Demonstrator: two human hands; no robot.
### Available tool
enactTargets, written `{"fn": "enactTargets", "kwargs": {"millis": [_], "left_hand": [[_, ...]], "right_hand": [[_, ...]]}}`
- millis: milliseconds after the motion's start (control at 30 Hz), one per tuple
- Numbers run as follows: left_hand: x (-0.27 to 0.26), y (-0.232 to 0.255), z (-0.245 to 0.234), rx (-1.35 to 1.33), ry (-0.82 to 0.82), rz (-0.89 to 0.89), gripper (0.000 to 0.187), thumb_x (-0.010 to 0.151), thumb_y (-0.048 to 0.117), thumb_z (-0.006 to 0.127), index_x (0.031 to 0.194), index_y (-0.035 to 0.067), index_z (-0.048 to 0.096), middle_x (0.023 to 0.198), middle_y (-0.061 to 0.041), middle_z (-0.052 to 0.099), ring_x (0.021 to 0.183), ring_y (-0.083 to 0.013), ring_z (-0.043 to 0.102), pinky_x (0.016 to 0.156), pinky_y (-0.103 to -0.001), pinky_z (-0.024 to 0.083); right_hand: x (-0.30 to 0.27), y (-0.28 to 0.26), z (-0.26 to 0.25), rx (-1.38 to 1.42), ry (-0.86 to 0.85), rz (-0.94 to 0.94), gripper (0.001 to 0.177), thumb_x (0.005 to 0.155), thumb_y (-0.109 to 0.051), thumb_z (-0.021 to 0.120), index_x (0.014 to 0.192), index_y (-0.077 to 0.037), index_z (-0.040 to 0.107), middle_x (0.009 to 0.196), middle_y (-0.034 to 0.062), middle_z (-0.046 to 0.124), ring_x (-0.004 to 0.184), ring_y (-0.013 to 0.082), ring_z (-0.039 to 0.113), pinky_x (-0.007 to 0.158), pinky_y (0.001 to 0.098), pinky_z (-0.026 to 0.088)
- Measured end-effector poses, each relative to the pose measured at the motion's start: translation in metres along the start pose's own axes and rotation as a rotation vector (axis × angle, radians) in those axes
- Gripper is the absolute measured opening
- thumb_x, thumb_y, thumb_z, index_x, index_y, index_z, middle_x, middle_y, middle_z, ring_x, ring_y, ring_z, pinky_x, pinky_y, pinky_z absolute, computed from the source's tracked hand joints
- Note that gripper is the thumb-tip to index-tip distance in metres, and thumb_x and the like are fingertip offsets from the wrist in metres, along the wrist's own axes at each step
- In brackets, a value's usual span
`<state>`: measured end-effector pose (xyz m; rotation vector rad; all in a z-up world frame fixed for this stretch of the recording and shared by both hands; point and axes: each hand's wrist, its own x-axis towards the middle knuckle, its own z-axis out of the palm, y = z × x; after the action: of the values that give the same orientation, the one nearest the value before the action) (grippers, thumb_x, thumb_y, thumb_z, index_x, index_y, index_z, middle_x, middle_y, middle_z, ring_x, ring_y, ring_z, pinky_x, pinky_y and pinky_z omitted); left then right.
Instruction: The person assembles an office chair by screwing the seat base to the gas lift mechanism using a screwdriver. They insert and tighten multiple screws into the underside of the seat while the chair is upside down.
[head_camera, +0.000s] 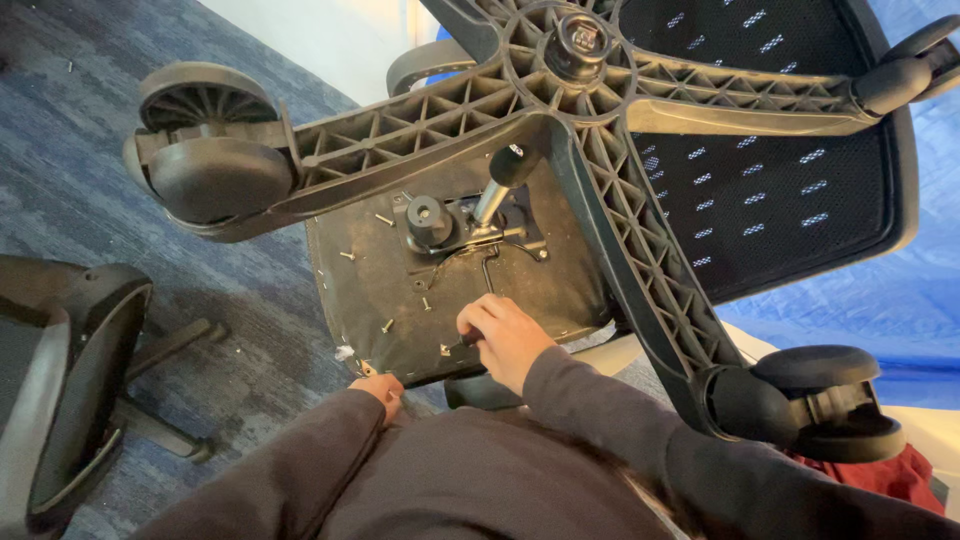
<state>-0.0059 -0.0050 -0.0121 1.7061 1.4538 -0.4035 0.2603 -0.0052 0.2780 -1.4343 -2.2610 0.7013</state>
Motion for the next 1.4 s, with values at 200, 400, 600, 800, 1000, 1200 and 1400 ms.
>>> {"fn": "enactTargets", "kwargs": {"millis": [200, 400, 600, 800, 1000, 1200, 1400], "left_hand": [[-0.012, 0.003, -0.001, -0.014, 0.047, 0.041, 0.031, 0.088, 0.029, 0.066, 0.117, 0.023, 0.073, 0.113, -0.009, 0.077, 0.110, -0.0310, 0.072, 0.099, -0.040, 0.055], [-0.012, 0.003, 0.001, 0.029, 0.059, 0.069, 0.029, 0.088, 0.030, 0.067, 0.115, 0.022, 0.073, 0.114, -0.008, 0.076, 0.111, -0.0303, 0.070, 0.098, -0.041, 0.055], [-0.010, -0.002, 0.005, -0.021, 0.003, 0.050, 0.029, 0.088, 0.029, 0.067, 0.116, 0.022, 0.072, 0.112, -0.008, 0.077, 0.110, -0.0286, 0.072, 0.098, -0.040, 0.055], [0.002, -0.005, 0.000, 0.042, 0.001, 0.150, 0.026, 0.086, 0.030, 0.070, 0.109, 0.020, 0.075, 0.107, -0.009, 0.078, 0.106, -0.0294, 0.073, 0.096, -0.040, 0.056], [0.011, 0.017, -0.027, 0.165, -0.023, 0.205, 0.031, 0.085, 0.029, 0.070, 0.114, 0.022, 0.074, 0.108, -0.005, 0.079, 0.107, -0.0264, 0.073, 0.097, -0.040, 0.055], [0.013, 0.029, -0.054, 0.206, -0.063, 0.242, 0.033, 0.085, 0.026, 0.067, 0.117, 0.022, 0.072, 0.110, -0.003, 0.078, 0.107, -0.0259, 0.072, 0.096, -0.040, 0.057], [0.014, 0.028, -0.065, 0.219, -0.067, 0.242, 0.034, 0.086, 0.025, 0.066, 0.119, 0.022, 0.074, 0.110, -0.005, 0.078, 0.108, -0.0264, 0.072, 0.096, -0.040, 0.056]], "right_hand": [[-0.007, -0.005, 0.012, -0.095, 0.002, 0.292, 0.029, 0.092, -0.015, 0.073, 0.113, -0.007, 0.055, 0.114, 0.0180, 0.052, 0.103, 0.0393, 0.058, 0.083, 0.0483, 0.050], [-0.007, -0.006, 0.013, 0.042, 0.008, -0.049, 0.036, 0.082, 0.006, 0.058, 0.111, -0.015, 0.060, 0.109, 0.0035, 0.061, 0.107, 0.0301, 0.061, 0.093, 0.0412, 0.055], [-0.010, -0.021, 0.009, -0.015, 0.034, 0.109, 0.029, 0.081, -0.010, 0.069, 0.107, -0.010, 0.057, 0.112, 0.0144, 0.054, 0.104, 0.0347, 0.059, 0.083, 0.0451, 0.053], [-0.009, -0.021, -0.005, -0.076, -0.078, 0.300, 0.020, 0.097, -0.023, 0.060, 0.113, -0.012, 0.055, 0.109, 0.0119, 0.057, 0.101, 0.0340, 0.064, 0.083, 0.0461, 0.054], [-0.017, -0.017, 0.004, -0.041, -0.085, 0.299, 0.020, 0.096, -0.017, 0.060, 0.115, -0.015, 0.054, 0.109, 0.0106, 0.059, 0.097, 0.0349, 0.065, 0.081, 0.0464, 0.053], [-0.015, -0.018, 0.012, 0.051, 0.031, 0.390, 0.033, 0.086, -0.017, 0.071, 0.113, -0.013, 0.053, 0.116, 0.0176, 0.053, 0.095, 0.0410, 0.063, 0.079, 0.0500, 0.051], [-0.010, -0.016, 0.013, 0.055, -0.001, 0.483, 0.023, 0.094, -0.017, 0.063, 0.115, -0.013, 0.054, 0.113, 0.0108, 0.058, 0.097, 0.0390, 0.066, 0.083, 0.0486, 0.053]]}}
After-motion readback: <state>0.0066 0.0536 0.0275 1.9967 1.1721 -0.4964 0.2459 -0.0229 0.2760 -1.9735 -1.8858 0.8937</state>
